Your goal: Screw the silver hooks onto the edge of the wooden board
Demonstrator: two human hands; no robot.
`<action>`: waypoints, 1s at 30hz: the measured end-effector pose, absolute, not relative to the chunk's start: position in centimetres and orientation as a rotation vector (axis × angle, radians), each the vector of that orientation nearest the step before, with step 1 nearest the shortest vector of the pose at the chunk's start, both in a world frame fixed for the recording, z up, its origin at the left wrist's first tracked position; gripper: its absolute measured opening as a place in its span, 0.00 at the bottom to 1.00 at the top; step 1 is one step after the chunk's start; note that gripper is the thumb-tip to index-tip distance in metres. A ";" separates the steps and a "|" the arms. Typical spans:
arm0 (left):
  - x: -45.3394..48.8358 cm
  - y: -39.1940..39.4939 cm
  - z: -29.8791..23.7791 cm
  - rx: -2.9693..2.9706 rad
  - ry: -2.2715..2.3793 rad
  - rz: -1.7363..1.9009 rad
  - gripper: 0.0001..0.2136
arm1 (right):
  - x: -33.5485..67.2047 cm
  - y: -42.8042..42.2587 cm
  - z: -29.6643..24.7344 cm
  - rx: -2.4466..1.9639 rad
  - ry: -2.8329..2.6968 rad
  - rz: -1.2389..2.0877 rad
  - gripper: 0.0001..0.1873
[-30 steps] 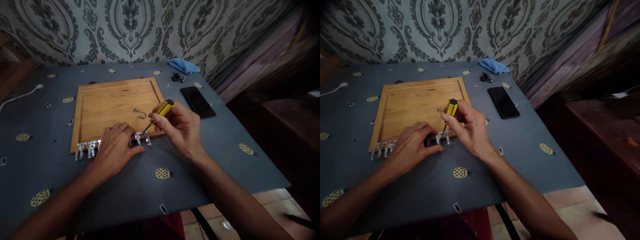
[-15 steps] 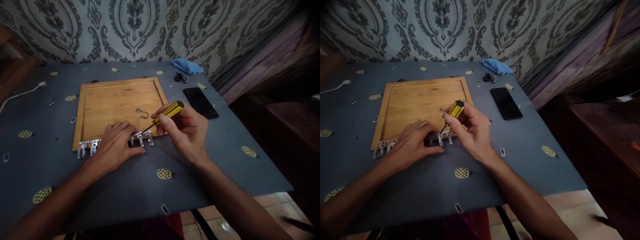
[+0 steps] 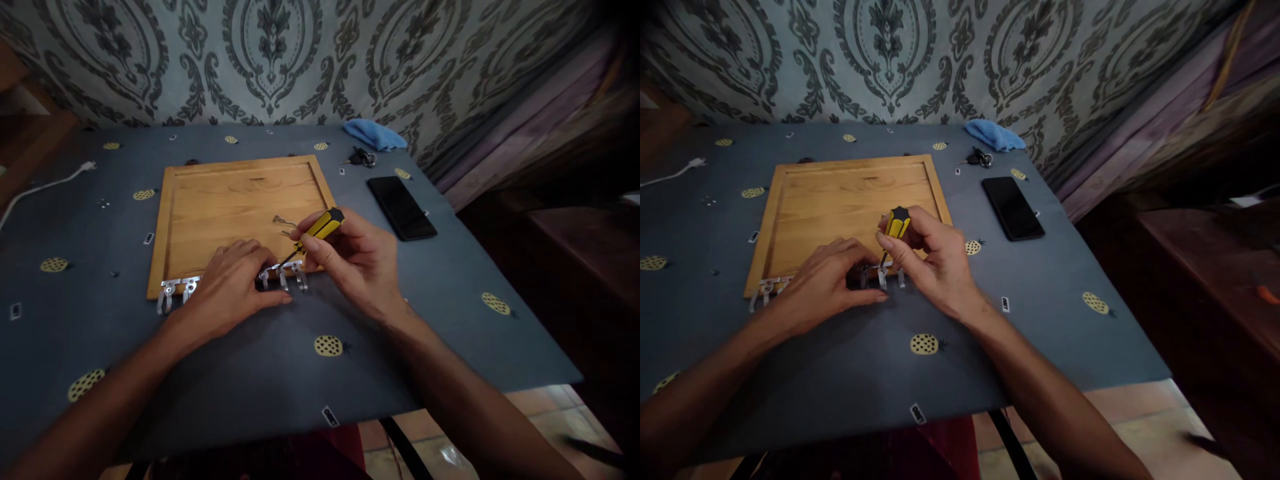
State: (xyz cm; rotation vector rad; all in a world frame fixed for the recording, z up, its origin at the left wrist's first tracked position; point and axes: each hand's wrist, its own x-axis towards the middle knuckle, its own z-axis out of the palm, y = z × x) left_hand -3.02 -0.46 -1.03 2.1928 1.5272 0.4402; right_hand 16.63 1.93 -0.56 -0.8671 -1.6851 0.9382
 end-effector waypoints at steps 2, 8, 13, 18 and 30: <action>-3.5 -0.1 0.1 2.090 1.468 0.631 0.15 | 16.6 2.1 -0.5 -0.861 -1.708 0.944 0.13; -2.9 0.6 4.5 2.186 1.141 0.975 0.15 | 16.3 2.8 -0.3 -0.768 -1.834 0.838 0.18; -1.7 1.0 4.8 2.290 0.992 0.997 0.12 | 16.8 3.3 -0.1 -0.722 -1.920 0.804 0.20; -2.4 1.2 4.5 2.254 1.050 1.004 0.12 | 18.9 3.3 -1.9 -0.802 -2.179 0.852 0.24; -2.6 1.3 4.6 2.469 1.264 1.018 0.03 | 20.6 3.2 -5.1 -0.808 -2.491 0.636 0.33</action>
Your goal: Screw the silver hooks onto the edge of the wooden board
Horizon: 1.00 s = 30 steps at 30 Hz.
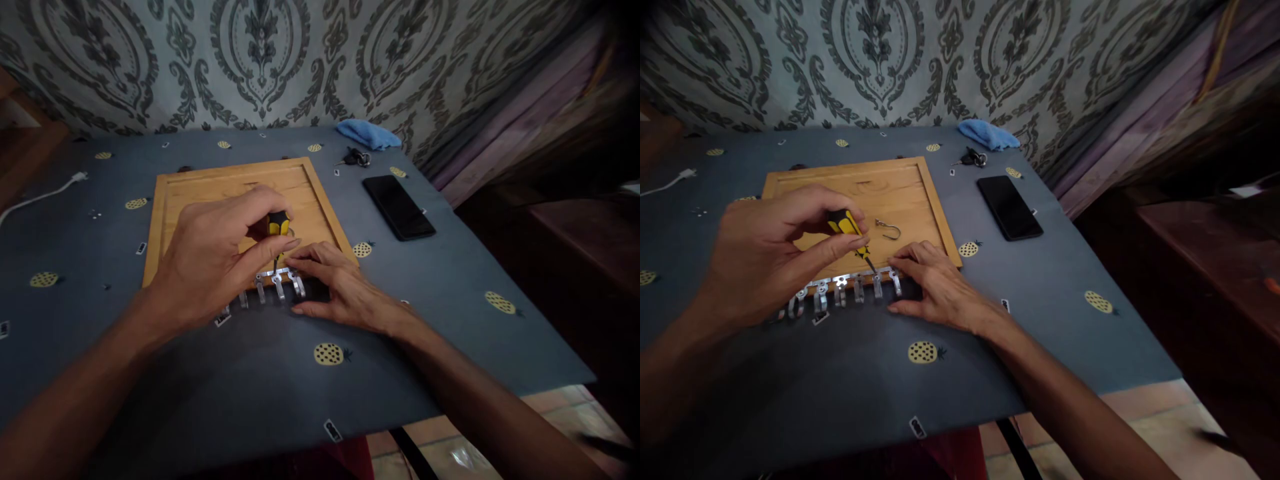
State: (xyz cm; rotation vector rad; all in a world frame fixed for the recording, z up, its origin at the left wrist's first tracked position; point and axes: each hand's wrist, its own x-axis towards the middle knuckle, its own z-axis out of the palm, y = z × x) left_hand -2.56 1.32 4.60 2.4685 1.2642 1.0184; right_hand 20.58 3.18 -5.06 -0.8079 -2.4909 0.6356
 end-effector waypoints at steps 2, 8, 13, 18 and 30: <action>-2.5 1.4 4.4 2.478 1.334 1.051 0.04 | 20.5 3.1 -5.1 -0.806 -2.497 0.615 0.32; -2.4 1.5 4.2 2.451 1.380 1.035 0.06 | 20.4 2.9 -5.5 -0.782 -2.504 0.510 0.31; -2.2 1.4 4.3 2.561 1.276 1.009 0.08 | 19.9 2.7 -5.9 -0.746 -2.423 0.449 0.31; -2.5 1.0 5.2 2.620 1.125 0.853 0.13 | 19.0 2.4 -5.7 -0.789 -2.394 0.373 0.30; -2.7 1.5 5.2 2.537 1.191 0.910 0.06 | 18.6 2.6 -5.8 -0.815 -2.410 0.459 0.26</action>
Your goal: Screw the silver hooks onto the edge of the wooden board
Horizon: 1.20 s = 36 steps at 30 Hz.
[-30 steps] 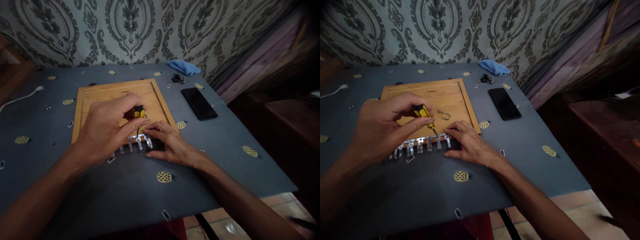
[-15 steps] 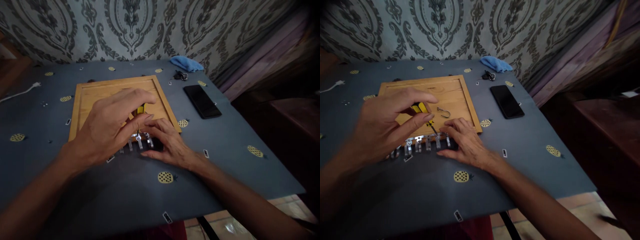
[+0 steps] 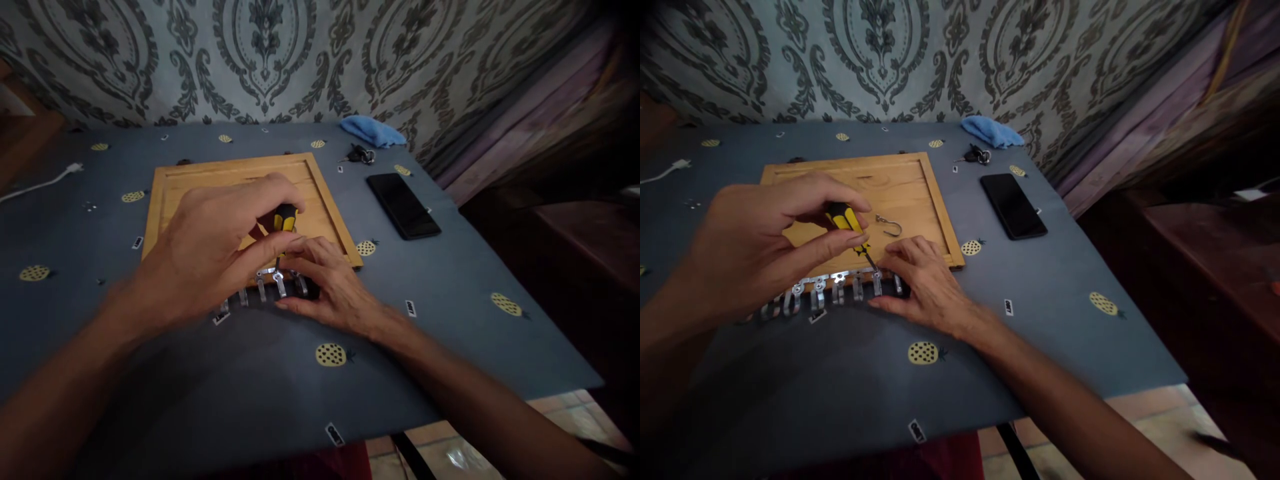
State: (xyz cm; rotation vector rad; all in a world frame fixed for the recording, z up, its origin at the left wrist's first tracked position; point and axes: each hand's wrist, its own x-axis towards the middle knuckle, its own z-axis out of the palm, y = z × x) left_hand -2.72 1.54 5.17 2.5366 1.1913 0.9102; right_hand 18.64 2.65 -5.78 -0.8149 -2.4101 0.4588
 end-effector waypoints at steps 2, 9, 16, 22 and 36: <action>-2.7 1.5 5.2 2.521 1.173 0.918 0.07 | 18.6 2.8 -5.6 -0.810 -2.419 0.493 0.27; -3.5 1.3 5.8 2.447 1.047 0.663 0.20 | 18.4 3.0 -5.2 -0.815 -2.409 0.589 0.26; -3.2 1.6 5.0 2.509 1.144 0.776 0.11 | 18.3 3.3 -4.8 -0.832 -2.432 0.668 0.24; -2.9 1.7 4.7 2.499 1.204 0.813 0.11 | 18.2 3.2 -4.5 -0.861 -2.432 0.724 0.24; -2.7 1.3 4.7 2.509 1.142 0.764 0.10 | 18.3 3.0 -2.5 -0.849 -2.089 0.798 0.21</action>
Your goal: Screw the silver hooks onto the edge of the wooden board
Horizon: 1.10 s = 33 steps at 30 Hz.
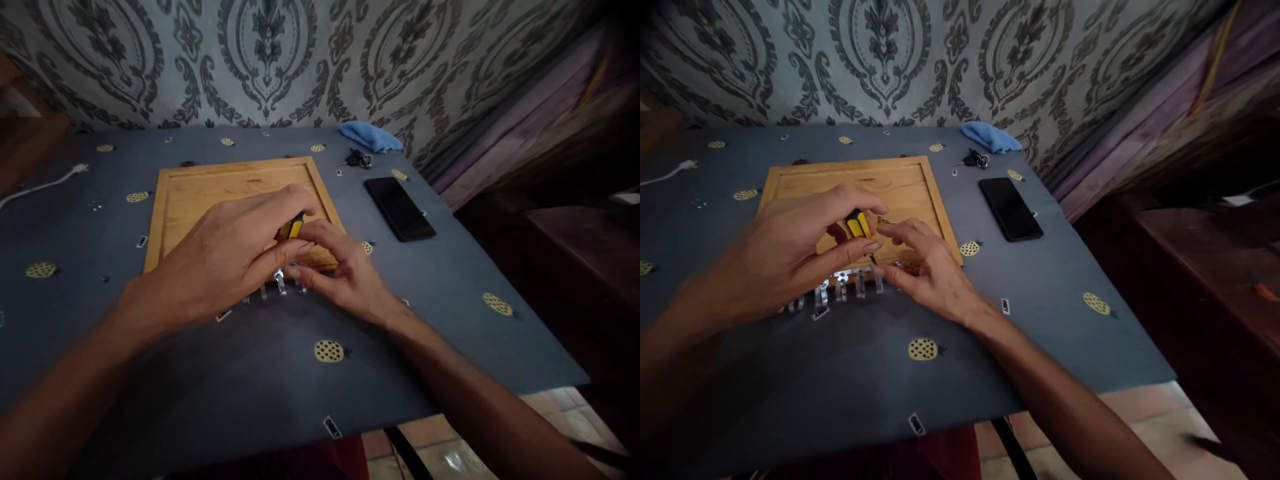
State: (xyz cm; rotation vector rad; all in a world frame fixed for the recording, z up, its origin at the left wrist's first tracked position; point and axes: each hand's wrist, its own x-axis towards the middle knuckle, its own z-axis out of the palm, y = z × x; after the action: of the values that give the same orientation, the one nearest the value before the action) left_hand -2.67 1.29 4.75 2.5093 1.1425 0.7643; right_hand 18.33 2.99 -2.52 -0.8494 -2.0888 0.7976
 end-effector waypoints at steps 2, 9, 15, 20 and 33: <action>-2.3 1.2 4.8 2.525 1.146 0.815 0.11 | 17.9 2.8 -1.5 -0.833 -1.967 0.839 0.20; -1.8 0.8 5.5 2.510 1.182 0.892 0.16 | 16.2 2.4 0.2 -0.845 -1.758 0.981 0.33; -3.5 -0.6 2.5 2.452 1.384 0.797 0.28 | 16.0 2.4 -0.1 -0.842 -1.766 0.880 0.27; -2.8 -1.4 -0.5 2.524 1.531 0.284 0.23 | 16.3 2.3 -0.4 -0.837 -1.769 0.880 0.16; -1.5 -0.9 -0.6 2.400 1.604 0.189 0.13 | 16.9 2.3 -0.6 -0.798 -1.747 0.948 0.14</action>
State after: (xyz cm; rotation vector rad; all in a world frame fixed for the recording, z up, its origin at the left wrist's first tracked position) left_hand -1.48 -0.86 -0.60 2.3997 1.6038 0.1895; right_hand 16.93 2.27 -0.62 -0.7984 -1.7471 0.9482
